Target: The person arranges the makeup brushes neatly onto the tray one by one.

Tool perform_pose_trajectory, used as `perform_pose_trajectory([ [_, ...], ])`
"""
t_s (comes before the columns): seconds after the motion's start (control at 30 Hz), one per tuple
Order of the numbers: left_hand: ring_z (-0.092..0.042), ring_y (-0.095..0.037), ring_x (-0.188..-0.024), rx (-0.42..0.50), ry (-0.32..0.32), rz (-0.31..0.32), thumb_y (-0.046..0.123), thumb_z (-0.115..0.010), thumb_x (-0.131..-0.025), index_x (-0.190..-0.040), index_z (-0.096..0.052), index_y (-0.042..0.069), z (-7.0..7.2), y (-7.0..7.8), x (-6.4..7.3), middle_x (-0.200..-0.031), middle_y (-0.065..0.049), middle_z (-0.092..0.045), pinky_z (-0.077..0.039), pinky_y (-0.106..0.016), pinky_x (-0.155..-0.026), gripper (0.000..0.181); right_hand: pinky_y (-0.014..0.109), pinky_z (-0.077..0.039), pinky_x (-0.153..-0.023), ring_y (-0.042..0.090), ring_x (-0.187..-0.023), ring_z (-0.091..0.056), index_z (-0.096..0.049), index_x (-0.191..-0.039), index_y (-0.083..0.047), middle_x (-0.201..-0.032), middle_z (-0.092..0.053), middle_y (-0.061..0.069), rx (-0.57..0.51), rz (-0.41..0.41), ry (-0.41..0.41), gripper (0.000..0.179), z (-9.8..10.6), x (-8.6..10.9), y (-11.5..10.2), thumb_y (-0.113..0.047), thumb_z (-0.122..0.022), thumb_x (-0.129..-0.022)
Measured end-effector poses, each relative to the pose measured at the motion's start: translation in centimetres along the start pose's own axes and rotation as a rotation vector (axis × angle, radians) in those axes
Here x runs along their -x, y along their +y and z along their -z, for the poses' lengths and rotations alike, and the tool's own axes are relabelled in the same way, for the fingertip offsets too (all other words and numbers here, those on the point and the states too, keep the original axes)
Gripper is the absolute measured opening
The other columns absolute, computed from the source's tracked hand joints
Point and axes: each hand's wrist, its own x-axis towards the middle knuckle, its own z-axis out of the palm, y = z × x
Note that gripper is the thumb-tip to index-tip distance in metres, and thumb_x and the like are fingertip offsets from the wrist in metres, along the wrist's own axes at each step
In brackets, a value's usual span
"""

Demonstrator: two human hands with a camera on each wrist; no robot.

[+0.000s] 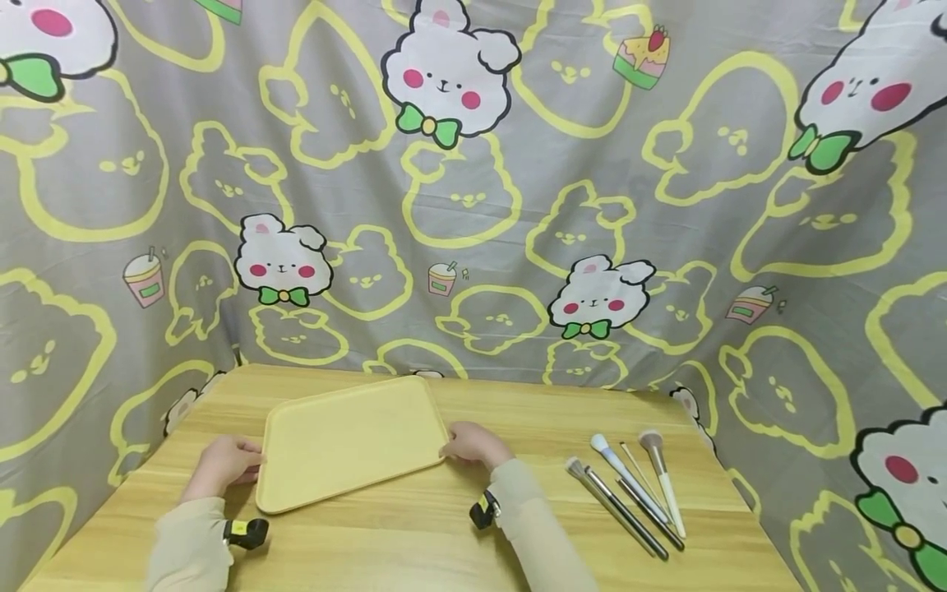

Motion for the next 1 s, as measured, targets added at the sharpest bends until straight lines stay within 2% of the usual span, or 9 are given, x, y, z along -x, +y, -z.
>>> perform_pose_trajectory([
  [0.13, -0.062, -0.012, -0.062, 0.022, -0.039, -0.013, -0.004, -0.056, -0.090, -0.104, -0.058, -0.018, -1.5, 1.0, 0.0, -0.080, -0.017, -0.062, -0.059, -0.027, -0.058, 0.020, 0.023, -0.030, -0.052, 0.011, -0.056, -0.035, -0.044, -0.070, -0.012, -0.063, -0.044, -0.005, 0.110, 0.040, 0.017, 0.031, 0.6, 1.9, 1.1, -0.021, -0.065, -0.091],
  [0.3, -0.062, -0.015, -0.060, 0.013, -0.064, -0.049, -0.005, -0.056, -0.090, -0.096, -0.058, -0.014, -3.3, 2.2, 0.0, -0.075, -0.015, -0.061, -0.058, -0.028, -0.055, 0.010, 0.023, -0.029, -0.053, 0.011, -0.059, -0.035, -0.045, -0.074, -0.013, -0.066, -0.045, -0.004, 0.186, 0.032, 0.027, 0.029, 1.2, 4.2, 2.0, -0.025, -0.063, -0.093],
  [0.47, -0.061, -0.016, -0.058, -0.011, -0.062, -0.096, -0.005, -0.057, -0.089, -0.090, -0.057, -0.009, -4.9, 3.1, -0.1, -0.072, -0.014, -0.060, -0.057, -0.029, -0.052, 0.004, 0.024, -0.030, -0.052, 0.011, -0.058, -0.037, -0.048, -0.077, -0.013, -0.068, -0.049, -0.003, 0.212, 0.012, 0.048, 0.027, 1.5, 6.3, 3.1, -0.029, -0.061, -0.096],
  [0.83, -0.060, -0.016, -0.054, -0.086, -0.056, -0.177, -0.005, -0.056, -0.089, -0.089, -0.059, -0.007, -8.0, 4.7, 0.1, -0.067, -0.012, -0.060, -0.056, -0.029, -0.049, 0.004, 0.022, -0.026, -0.050, 0.009, -0.056, -0.033, -0.044, -0.078, -0.013, -0.067, -0.044, -0.004, 0.211, -0.007, 0.062, 0.030, 1.7, 10.2, 4.9, -0.031, -0.059, -0.096],
  [1.0, -0.059, -0.014, -0.053, -0.096, -0.051, -0.229, -0.005, -0.056, -0.088, -0.088, -0.059, -0.007, -9.4, 5.4, 0.1, -0.064, -0.010, -0.059, -0.056, -0.028, -0.048, 0.003, 0.022, -0.025, -0.050, 0.009, -0.056, -0.033, -0.044, -0.078, -0.014, -0.065, -0.037, -0.004, 0.235, -0.027, 0.101, 0.030, 1.8, 11.8, 5.4, -0.031, -0.062, -0.095],
])
